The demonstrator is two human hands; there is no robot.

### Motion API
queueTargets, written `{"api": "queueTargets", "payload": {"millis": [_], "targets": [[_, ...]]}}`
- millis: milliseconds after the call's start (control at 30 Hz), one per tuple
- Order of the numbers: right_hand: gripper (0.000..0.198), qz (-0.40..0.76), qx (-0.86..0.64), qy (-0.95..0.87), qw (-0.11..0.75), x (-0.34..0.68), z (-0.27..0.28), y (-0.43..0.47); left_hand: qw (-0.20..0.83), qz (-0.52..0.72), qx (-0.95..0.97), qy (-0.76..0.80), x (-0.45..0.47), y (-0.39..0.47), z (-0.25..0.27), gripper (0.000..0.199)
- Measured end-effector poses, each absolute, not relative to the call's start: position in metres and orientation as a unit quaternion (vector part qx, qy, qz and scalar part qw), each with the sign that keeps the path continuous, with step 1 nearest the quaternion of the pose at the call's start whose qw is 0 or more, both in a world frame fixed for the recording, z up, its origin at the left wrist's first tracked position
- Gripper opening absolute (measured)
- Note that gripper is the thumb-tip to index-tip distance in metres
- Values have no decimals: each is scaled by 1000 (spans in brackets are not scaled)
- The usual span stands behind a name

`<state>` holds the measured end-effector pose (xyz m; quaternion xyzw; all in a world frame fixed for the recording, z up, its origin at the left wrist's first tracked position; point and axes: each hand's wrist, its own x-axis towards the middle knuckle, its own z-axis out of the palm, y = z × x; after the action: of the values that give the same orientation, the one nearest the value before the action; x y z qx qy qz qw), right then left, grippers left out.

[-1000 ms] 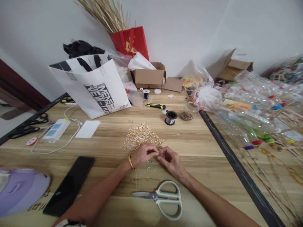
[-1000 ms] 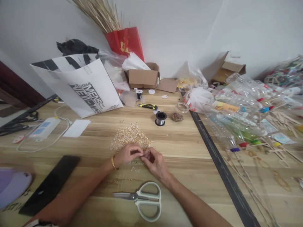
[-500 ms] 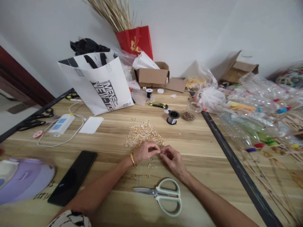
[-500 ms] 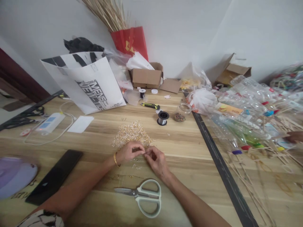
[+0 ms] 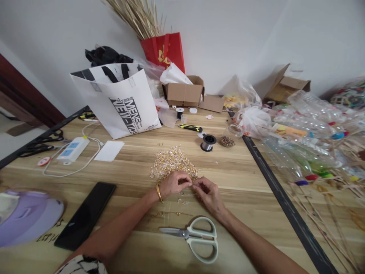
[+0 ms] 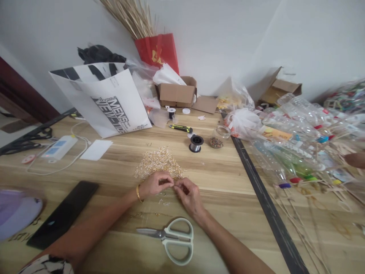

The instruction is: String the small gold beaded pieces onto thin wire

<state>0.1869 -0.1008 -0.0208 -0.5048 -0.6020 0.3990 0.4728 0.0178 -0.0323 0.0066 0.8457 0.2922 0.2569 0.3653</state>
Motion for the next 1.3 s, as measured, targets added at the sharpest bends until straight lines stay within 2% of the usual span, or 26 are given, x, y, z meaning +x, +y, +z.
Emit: {"api": "queueTargets", "payload": {"millis": [367,667,1300], "targets": [[16,380,-518,-609,465,187,-21,-102,329,250,865,283,18,-32,7,11],[13,319,-504,-656,462,188,-16,-101,282,242,885,281,18,-36,12,8],[15,310,-517,-662,445,187,-16,-101,291,230,890,265,15,-30,10,11]]}}
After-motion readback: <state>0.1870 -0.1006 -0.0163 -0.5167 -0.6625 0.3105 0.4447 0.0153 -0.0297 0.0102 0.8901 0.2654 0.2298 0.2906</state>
